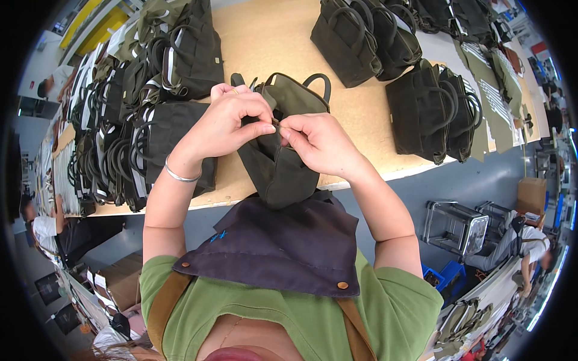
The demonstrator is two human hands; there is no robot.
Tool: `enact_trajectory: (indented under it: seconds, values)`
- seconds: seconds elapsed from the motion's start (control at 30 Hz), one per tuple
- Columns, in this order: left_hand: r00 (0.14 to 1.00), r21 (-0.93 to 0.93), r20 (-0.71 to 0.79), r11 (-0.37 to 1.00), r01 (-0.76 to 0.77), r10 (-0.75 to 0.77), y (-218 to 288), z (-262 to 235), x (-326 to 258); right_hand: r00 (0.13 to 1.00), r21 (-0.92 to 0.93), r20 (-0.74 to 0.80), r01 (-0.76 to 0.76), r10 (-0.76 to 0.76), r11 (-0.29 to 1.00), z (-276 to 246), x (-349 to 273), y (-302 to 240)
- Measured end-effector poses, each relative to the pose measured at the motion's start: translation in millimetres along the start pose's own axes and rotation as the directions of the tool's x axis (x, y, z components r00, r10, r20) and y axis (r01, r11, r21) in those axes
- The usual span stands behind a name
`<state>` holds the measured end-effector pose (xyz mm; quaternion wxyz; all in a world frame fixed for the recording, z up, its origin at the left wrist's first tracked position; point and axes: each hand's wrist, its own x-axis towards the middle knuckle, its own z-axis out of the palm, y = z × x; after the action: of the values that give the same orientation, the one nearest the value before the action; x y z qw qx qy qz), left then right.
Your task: The person repeatedly picks up dark green canvas bags from a table, opens them, and manipulates the zipper and drawstring mechanisms. They handle the bags one at a time, checking the interior and exterior features before placing them back on the table. The task involves repetitive manual assembly or inspection of the bag components.
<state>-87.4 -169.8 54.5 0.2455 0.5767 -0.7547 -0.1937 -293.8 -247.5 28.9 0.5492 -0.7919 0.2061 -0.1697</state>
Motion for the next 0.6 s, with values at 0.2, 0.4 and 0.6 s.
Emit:
enact_trajectory:
  seconds: [0.2, 0.4, 0.6]
  values:
    - [0.998, 0.029, -0.036, 0.999, 0.043, -0.042, 7.0, -1.2, -3.7, 0.999, -0.125, 0.008, 0.052, -0.051, 0.991, 0.1, 2.5, -8.7]
    - [0.981, 0.014, -0.154, 0.992, 0.125, -0.121, 16.6, -0.2, -6.2, 0.992, -0.163, -0.022, 0.123, -0.128, 0.979, 3.1, 0.8, -9.2]
    - [0.995, -0.033, -0.092, 0.999, 0.026, -0.028, 1.8, 4.2, -17.7, 0.992, -0.079, -0.048, -0.121, 0.118, 0.989, 11.4, -6.9, -18.7]
